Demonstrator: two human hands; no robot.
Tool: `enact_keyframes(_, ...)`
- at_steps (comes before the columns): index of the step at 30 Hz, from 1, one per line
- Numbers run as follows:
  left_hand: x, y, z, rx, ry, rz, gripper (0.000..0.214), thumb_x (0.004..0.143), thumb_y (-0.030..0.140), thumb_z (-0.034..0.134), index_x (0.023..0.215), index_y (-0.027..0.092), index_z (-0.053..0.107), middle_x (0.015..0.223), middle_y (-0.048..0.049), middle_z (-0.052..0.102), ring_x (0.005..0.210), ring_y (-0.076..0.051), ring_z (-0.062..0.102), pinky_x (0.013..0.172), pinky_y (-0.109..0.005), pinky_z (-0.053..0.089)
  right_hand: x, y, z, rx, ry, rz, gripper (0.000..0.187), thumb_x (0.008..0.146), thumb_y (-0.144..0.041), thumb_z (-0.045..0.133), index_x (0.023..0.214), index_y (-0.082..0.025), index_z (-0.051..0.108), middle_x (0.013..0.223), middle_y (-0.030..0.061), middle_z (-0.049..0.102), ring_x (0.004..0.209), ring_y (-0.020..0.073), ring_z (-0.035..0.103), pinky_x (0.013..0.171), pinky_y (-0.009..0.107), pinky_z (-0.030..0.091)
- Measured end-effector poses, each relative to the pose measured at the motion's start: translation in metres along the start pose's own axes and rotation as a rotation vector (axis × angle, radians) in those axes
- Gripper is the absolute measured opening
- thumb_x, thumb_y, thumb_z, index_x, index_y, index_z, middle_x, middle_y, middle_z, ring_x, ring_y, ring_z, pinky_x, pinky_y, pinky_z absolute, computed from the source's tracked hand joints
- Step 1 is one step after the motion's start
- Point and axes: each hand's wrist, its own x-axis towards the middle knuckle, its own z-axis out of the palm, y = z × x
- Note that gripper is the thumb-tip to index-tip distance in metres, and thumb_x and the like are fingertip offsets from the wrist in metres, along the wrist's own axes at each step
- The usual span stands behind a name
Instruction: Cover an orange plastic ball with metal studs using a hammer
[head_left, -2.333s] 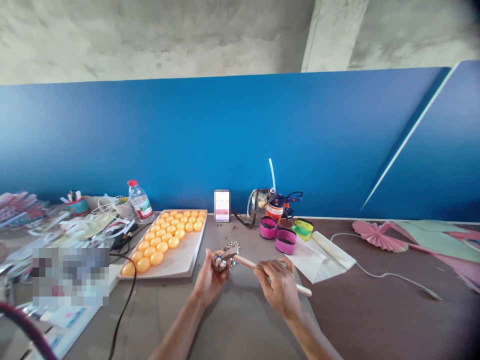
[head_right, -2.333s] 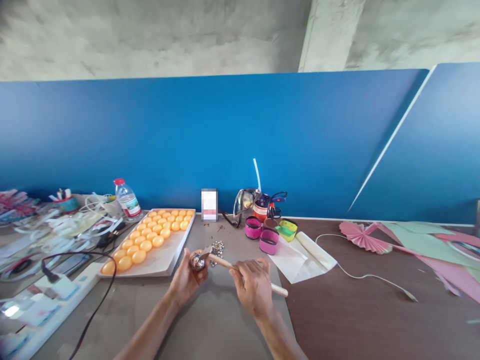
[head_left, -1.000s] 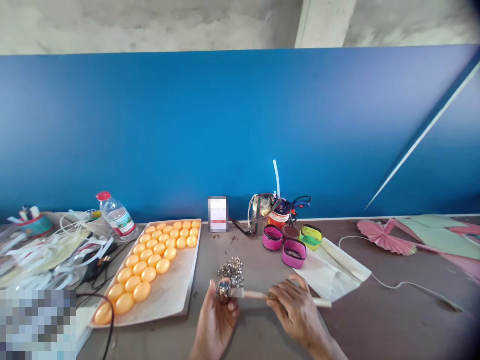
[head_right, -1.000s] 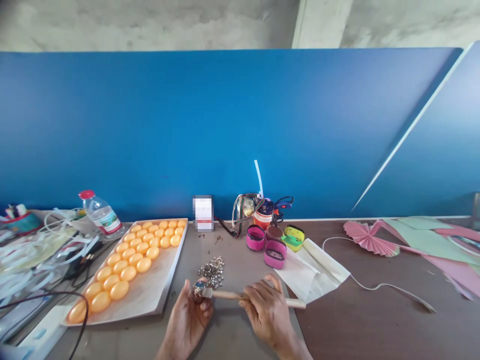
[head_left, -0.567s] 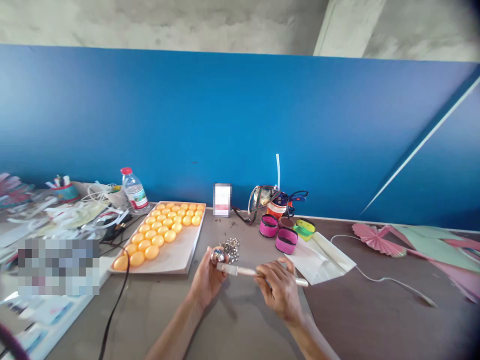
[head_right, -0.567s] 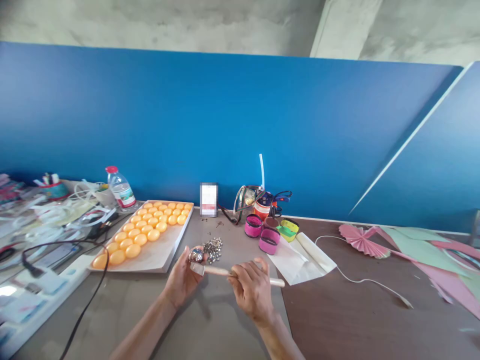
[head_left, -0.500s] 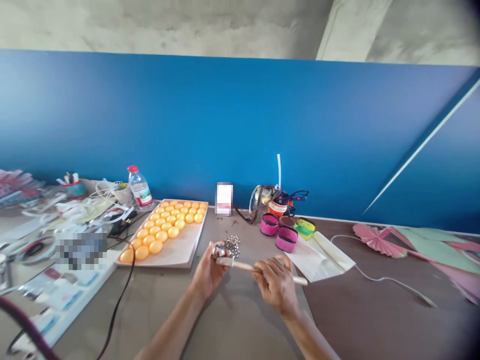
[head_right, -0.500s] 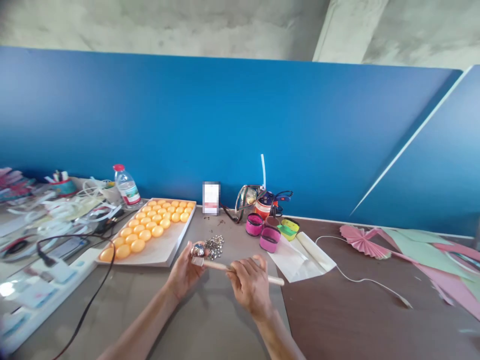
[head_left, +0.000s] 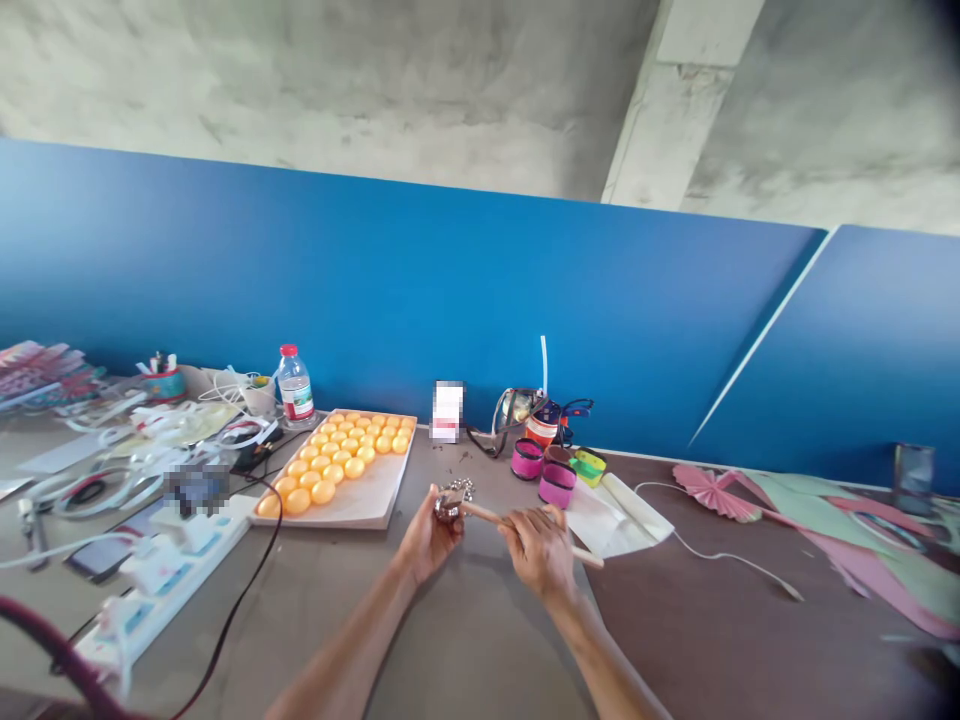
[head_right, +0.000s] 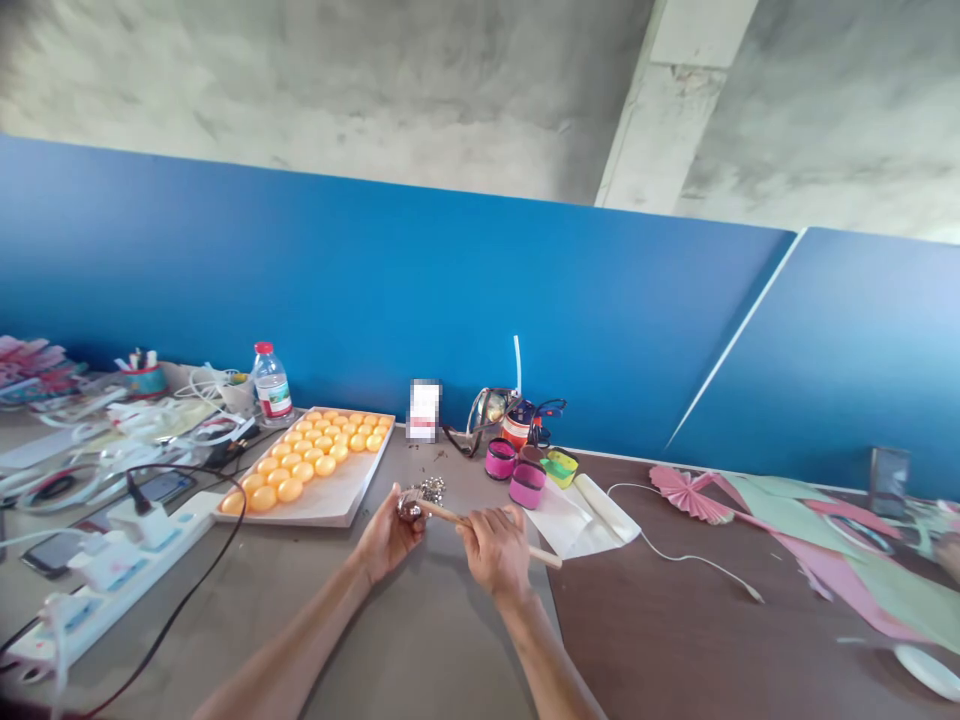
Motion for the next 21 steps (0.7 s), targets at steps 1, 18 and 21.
enact_keyframes(1,0.001,0.001,-0.001,-0.008,-0.006,0.013,0.033,0.084,0.043,0.05,0.075,0.012,0.057,0.062,-0.0046,0.058,0.049,-0.01,0.052,0.049,-0.022,0.043,0.002,0.001,0.0,-0.002,0.006,-0.013,0.02,0.089,-0.026,0.043,0.076,-0.019,0.057,0.065,0.0006,0.059,0.067,0.0136,0.053,0.08,0.03,0.028)
enact_keyframes(18,0.003,-0.002,0.018,0.21,0.114,0.034,0.026,0.086,0.037,0.047,0.082,0.012,0.053,0.059,-0.0058,0.058,0.045,-0.012,0.052,0.044,-0.022,0.04,-0.036,-0.037,-0.033,0.027,0.143,0.299,0.023,0.093,-0.023,0.028,0.093,-0.019,0.051,0.077,0.0056,0.059,0.059,0.0149,0.056,0.051,0.024,0.035)
enact_keyframes(21,-0.01,-0.006,0.009,0.223,0.106,0.026,0.024,0.086,0.036,0.048,0.084,0.013,0.052,0.062,-0.006,0.059,0.048,-0.013,0.053,0.046,-0.023,0.042,-0.037,-0.041,-0.04,0.019,0.129,0.329,0.024,0.093,-0.025,0.027,0.092,-0.019,0.05,0.074,0.0047,0.059,0.057,0.0149,0.056,0.049,0.024,0.035)
